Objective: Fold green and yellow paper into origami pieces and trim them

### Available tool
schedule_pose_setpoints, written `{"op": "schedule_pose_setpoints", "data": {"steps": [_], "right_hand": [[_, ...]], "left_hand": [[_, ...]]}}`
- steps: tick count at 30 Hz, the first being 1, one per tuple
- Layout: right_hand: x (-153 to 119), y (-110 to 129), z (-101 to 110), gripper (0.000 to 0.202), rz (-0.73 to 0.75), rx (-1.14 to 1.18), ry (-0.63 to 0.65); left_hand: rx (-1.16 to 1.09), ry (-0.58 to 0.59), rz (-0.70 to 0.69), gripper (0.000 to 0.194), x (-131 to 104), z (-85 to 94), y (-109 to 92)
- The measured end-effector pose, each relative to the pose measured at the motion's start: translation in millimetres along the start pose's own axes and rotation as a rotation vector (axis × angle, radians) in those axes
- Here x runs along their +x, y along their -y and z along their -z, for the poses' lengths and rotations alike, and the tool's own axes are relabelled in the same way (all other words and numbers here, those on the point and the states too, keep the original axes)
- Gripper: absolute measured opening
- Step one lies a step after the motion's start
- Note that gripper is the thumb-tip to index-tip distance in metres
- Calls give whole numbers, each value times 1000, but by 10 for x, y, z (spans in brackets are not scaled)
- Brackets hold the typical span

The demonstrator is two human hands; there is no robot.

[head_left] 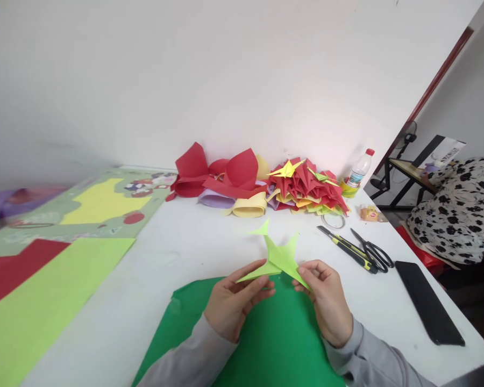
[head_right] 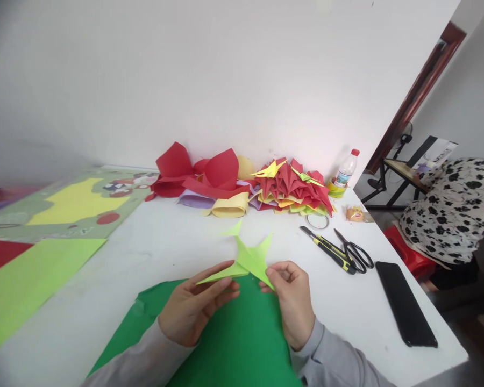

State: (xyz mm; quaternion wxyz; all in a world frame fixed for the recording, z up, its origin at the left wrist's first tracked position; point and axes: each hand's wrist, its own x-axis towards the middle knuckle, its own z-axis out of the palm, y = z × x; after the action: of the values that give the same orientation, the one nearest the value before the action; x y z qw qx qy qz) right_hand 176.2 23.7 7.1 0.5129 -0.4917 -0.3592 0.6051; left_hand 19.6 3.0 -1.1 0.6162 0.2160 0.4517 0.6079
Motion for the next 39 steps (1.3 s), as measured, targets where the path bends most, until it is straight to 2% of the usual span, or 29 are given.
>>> {"op": "schedule_pose_setpoints", "data": {"steps": [2,6,10,13,16,17,18,19,21,23,25,27,29,33,39], "right_hand": [[-27,-15,-14,35,4,-11,9],[-79,26,-44,36,-14,7,10],[-119,60,-69,34,-63,137,94],[-102,3,-70,39,-255,213,145],[-67,-80,-50,47,-475,164,104],[-65,-92,-40,47,-457,106,65],[-73,-90,-30,45,-362,25,16],[-89,-73,-19,42,-203,-80,-35],[-140,-4,3,34,230,-345,-105],[-193,77,20,19,619,-621,-28],[-218,124,33,3,830,-840,163],[-202,118,44,10,864,-967,331],[-156,74,58,15,813,-1029,403],[-65,4,89,19,702,-1074,412],[-5,52,100,15,569,-1034,438]], "left_hand": [[-21,-16,-23,50,23,15,-7],[-61,-19,-16,46,59,31,-30],[-77,15,42,41,79,38,-53],[-54,49,73,40,87,54,-43],[-10,41,20,39,98,80,-17],[14,36,1,38,105,90,-8],[42,34,-17,37,112,100,-1],[74,31,-35,36,119,110,6],[147,43,-53,35,122,119,21],[215,79,-45,35,103,112,43],[274,146,0,34,68,90,69],[319,229,57,31,33,67,89],[349,299,104,31,16,52,96],[367,344,173,41,35,50,80],[412,354,219,53,54,67,84]]}}
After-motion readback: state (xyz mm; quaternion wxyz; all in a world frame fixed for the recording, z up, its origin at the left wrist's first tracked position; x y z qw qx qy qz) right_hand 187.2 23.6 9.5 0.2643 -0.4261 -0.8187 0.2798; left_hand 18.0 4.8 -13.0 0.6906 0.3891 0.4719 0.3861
